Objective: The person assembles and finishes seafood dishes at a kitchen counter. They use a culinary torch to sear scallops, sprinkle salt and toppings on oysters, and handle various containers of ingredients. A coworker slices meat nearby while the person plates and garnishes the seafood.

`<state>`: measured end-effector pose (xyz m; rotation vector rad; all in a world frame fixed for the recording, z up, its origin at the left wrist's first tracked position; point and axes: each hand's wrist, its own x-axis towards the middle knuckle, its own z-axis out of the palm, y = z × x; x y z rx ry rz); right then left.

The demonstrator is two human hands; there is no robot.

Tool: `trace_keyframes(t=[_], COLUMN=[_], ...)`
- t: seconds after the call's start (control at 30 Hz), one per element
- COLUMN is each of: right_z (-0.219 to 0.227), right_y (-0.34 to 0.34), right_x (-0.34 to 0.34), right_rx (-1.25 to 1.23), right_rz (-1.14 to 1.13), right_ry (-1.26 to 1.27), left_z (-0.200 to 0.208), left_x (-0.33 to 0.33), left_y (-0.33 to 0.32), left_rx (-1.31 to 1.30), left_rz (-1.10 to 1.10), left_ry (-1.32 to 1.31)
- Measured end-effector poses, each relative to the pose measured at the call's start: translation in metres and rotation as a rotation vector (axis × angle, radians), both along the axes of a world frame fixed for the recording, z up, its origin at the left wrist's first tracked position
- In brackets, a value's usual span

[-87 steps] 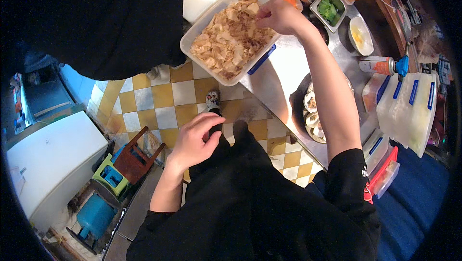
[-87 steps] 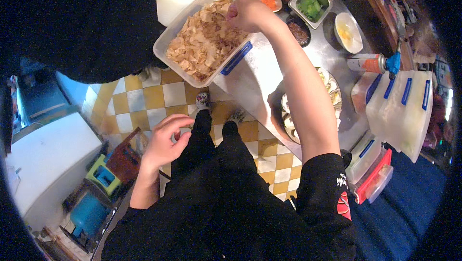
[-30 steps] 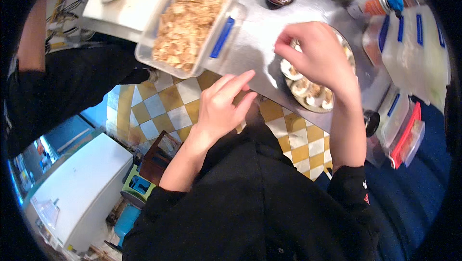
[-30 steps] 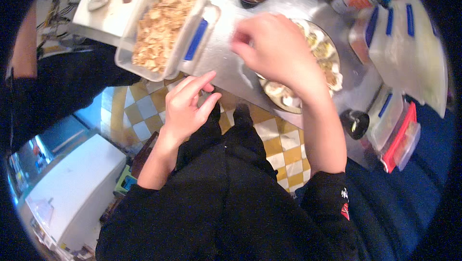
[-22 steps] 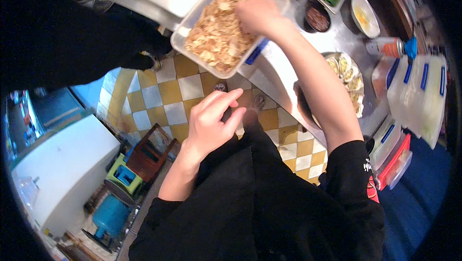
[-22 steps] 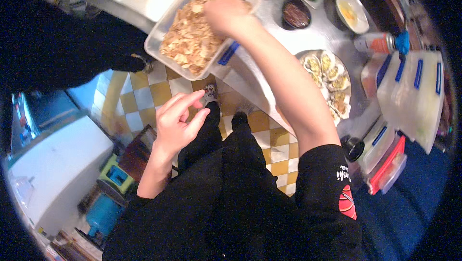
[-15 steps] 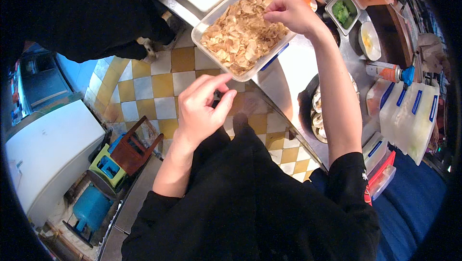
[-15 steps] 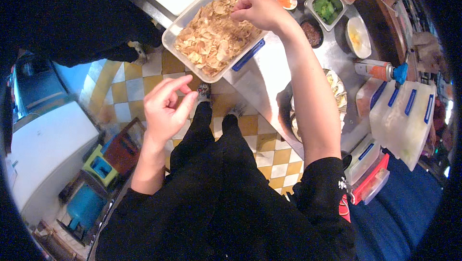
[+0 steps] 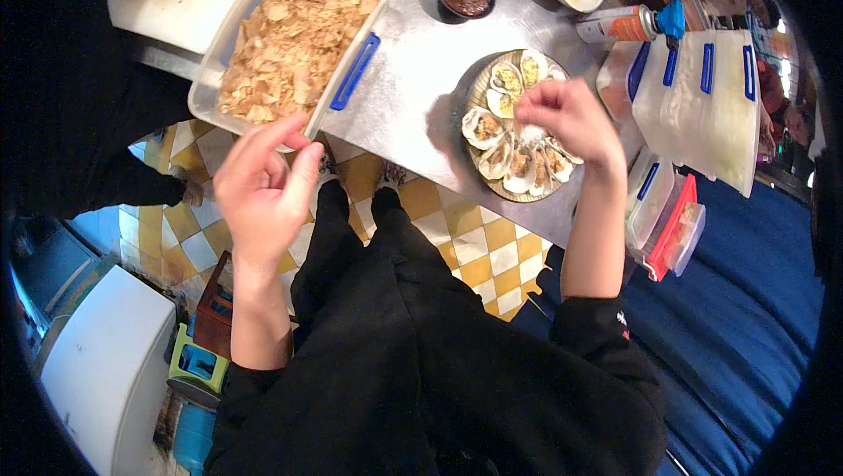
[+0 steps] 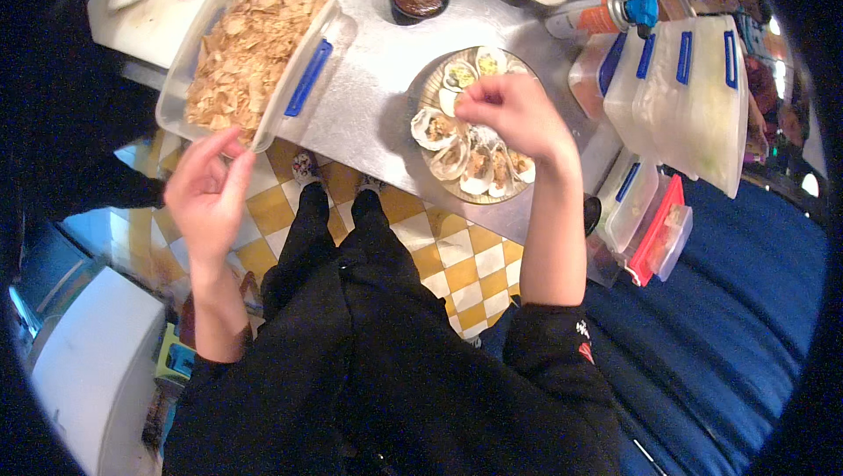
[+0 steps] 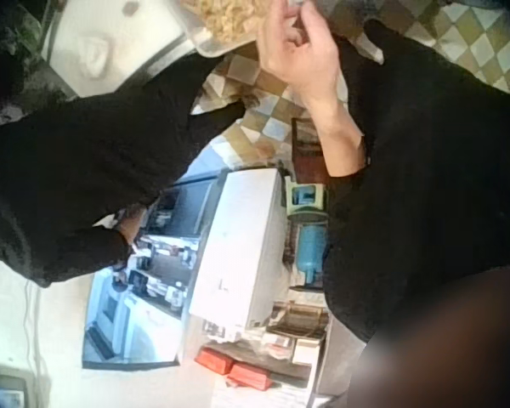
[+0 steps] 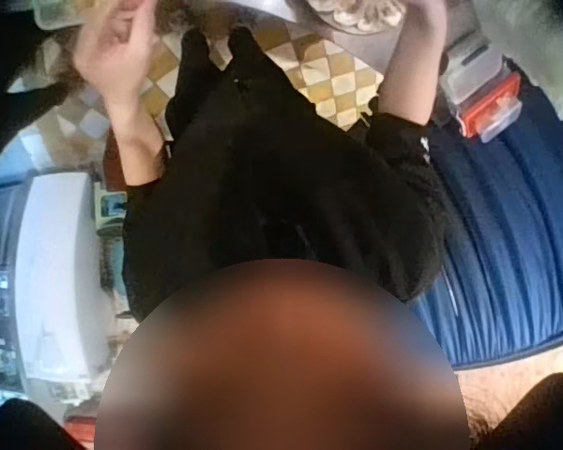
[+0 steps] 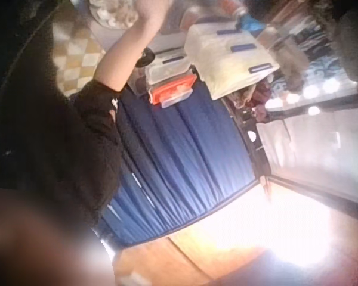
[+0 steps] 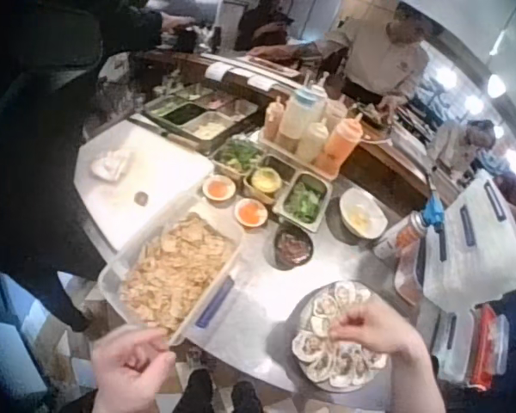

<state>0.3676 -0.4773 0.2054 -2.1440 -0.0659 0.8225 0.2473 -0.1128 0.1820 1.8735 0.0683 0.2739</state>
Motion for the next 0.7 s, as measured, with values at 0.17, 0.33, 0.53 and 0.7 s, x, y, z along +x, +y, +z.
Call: trace_keyframes(t=[0.17,0.33,0.53,0.7], right_z=[-0.036,-0.037,-0.034,-0.021], right_y=[-0.013,0.009,0.016,0.024], right_x=[-0.070,-0.066,-0.056,-0.055], right_rx=[-0.113,-0.037,-0.222,-0.449], right_rz=[-0.239,-0.377,-0.048,-0.013], right_ry=[-0.012,-0.185,-0.481,-0.397], left_z=[-0.004,-0.003,-0.006,-0.022], left_x=[0.004,0.013,0.014,0.024], left_y=[-0.047,-0.065,-0.077,-0.097], left_rx=[0.028,0.071,0.035,0.112], left_rz=[-0.177,-0.280,-0.235,-0.267], left_ry=[0.061,0.063,0.100,0.137])
